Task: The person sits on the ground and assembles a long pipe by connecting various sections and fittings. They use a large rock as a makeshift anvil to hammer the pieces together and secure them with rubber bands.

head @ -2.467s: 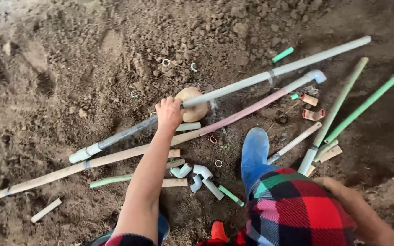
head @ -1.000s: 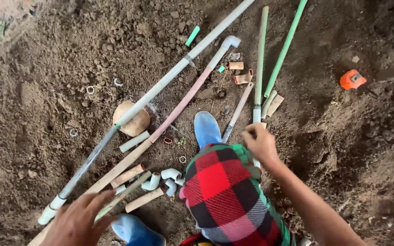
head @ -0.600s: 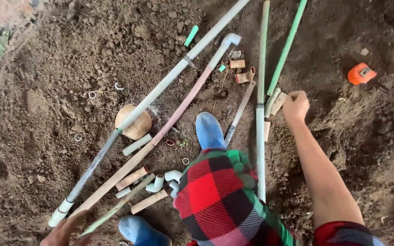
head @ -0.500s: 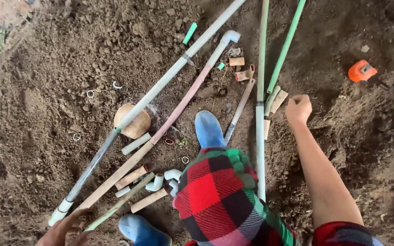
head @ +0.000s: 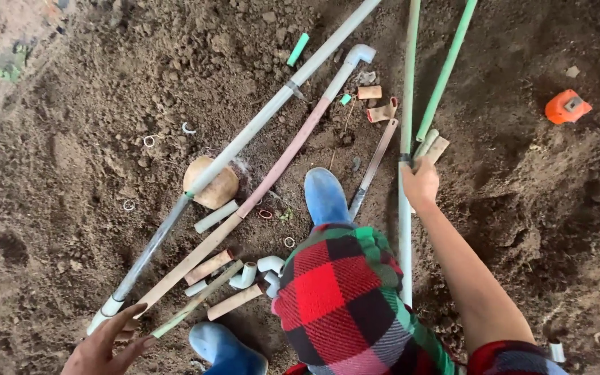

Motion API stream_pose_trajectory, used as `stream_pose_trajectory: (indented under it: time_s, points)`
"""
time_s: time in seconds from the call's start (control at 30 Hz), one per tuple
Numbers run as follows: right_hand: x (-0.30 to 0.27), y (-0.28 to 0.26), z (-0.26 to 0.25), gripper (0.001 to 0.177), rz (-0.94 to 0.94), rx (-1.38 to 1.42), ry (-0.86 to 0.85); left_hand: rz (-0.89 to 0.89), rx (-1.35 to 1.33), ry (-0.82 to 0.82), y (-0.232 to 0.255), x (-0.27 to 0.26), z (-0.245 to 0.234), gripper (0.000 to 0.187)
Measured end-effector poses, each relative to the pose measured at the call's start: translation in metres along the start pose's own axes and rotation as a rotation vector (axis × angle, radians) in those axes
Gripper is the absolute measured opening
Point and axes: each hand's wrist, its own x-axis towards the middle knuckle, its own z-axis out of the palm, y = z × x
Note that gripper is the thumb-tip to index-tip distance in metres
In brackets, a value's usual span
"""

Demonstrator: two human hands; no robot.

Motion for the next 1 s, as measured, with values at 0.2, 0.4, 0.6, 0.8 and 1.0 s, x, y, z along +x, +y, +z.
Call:
stream_pose_trajectory:
  time_s: [0.2, 0.4, 0.6, 0.8, 1.0]
  points:
    - [0.021, 0.008, 0.016, 0.051, -0.007, -0.395, -0.072, 0.169, -0.057, 0.110, -0.010, 0.004, 0.008, 0.061]
    - [-0.010, -0.050, -0.038, 0.038, 0.191, -0.125, -0.186, 0.104, 0.038, -0.073, 0.006, 0.002, -0.009, 0.059]
    - [-0.045, -0.088, -0.094, 0.032, 0.088, 0.484, -0.212, 0.010, 0.054, -0.162, 0.020, 0.003, -0.016, 0.064]
    - [-0.036, -0.129, -0.136, 0.021, 0.041, 0.507, -0.161, -0.050, 0.072, -0.200, 0.043, -0.003, -0.027, 0.067]
    - [-0.033, -0.206, -0.187, 0.009, -0.278, 0.532, -0.077, -0.011, 0.065, -0.094, 0.070, -0.022, -0.040, 0.061]
